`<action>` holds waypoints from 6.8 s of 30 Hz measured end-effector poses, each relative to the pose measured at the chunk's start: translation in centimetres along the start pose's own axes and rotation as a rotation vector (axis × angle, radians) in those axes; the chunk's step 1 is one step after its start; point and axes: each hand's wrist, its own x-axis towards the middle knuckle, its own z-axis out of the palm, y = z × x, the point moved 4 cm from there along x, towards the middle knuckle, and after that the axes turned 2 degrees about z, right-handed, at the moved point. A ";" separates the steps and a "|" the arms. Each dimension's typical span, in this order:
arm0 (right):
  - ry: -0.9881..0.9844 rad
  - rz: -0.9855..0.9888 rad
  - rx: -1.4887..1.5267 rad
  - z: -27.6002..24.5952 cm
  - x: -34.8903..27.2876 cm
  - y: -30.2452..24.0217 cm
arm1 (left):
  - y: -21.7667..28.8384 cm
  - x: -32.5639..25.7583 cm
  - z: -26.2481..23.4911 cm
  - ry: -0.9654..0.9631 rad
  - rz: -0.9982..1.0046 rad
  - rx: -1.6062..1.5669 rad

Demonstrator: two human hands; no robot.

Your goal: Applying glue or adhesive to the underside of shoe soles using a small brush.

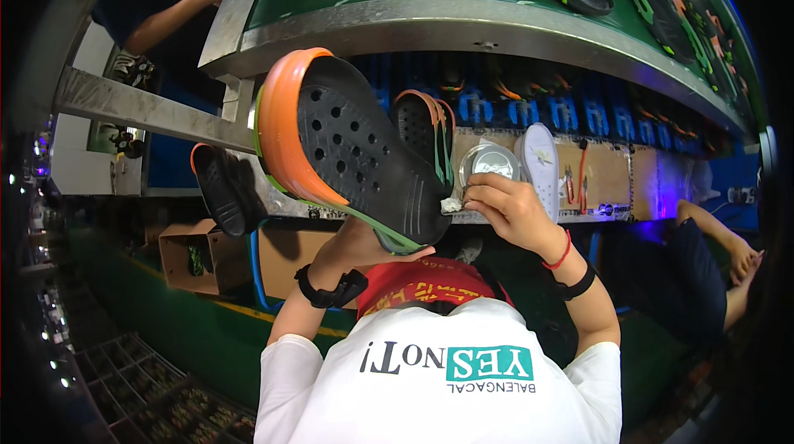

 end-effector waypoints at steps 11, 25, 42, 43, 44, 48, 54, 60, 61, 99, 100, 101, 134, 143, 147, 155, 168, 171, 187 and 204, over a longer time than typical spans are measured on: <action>-0.074 0.096 0.248 0.2 0.2 0.3 | -0.3 -0.1 0.1 -0.042 0.038 0.045; 0.160 -0.195 -0.163 -0.4 1.6 -1.1 | 0.1 -0.5 -0.8 -0.034 -0.081 -0.141; 0.303 -0.209 -0.162 -0.9 3.1 -1.7 | 1.0 0.1 -0.8 -0.030 -0.055 -0.180; 0.328 -0.185 -0.151 -1.0 3.2 -1.8 | 0.9 0.1 -0.7 -0.062 -0.063 -0.164; 0.328 -0.185 -0.152 -1.1 3.2 -1.9 | 0.9 0.1 -0.6 -0.093 -0.071 -0.146; 0.347 -0.042 0.013 -2.0 3.0 -2.3 | 1.3 0.7 -0.1 0.036 0.098 -0.018; 0.144 0.100 0.260 -0.7 1.6 -3.0 | -4.5 1.5 0.6 0.339 0.357 -0.944; 0.093 0.125 0.277 -0.1 1.6 -3.0 | -4.3 1.7 0.2 0.314 0.348 -0.772; 0.087 0.130 0.282 -0.1 1.7 -3.1 | -4.4 1.7 0.5 0.314 0.348 -0.773; -0.047 0.081 0.260 0.5 2.9 -3.5 | -6.7 1.6 -0.2 0.222 0.472 -0.514; -0.065 0.087 0.269 0.6 2.8 -3.5 | -6.7 1.5 -0.2 0.222 0.470 -0.514; -0.083 0.093 0.276 0.6 2.8 -3.4 | -6.8 1.6 -0.2 0.214 0.461 -0.513; 0.622 0.562 0.696 -2.9 -4.9 6.4 | -0.1 3.3 0.7 0.036 -0.078 -0.630; 0.626 0.630 0.587 -2.9 -7.2 7.4 | 4.3 25.5 -1.3 0.068 -0.064 -1.285; 0.528 0.624 0.487 0.5 -7.1 10.1 | 2.1 21.3 2.4 -0.216 -0.290 -0.849; 0.287 0.486 -0.042 4.0 -7.5 13.3 | -12.1 1.3 1.2 0.103 -0.319 0.498; 0.314 0.618 0.042 6.3 -9.3 16.3 | -20.7 -5.6 4.5 -0.040 -0.463 0.600; 0.347 0.556 -0.003 5.7 -9.3 16.1 | -20.5 -5.3 4.2 -0.003 -0.514 0.330; 0.148 0.557 -0.232 5.5 -8.5 17.9 | -16.6 -1.1 3.1 -0.063 -0.583 0.521; 0.138 0.694 -0.153 6.4 -9.8 18.5 | -10.6 -1.9 7.1 0.069 -0.697 -2.031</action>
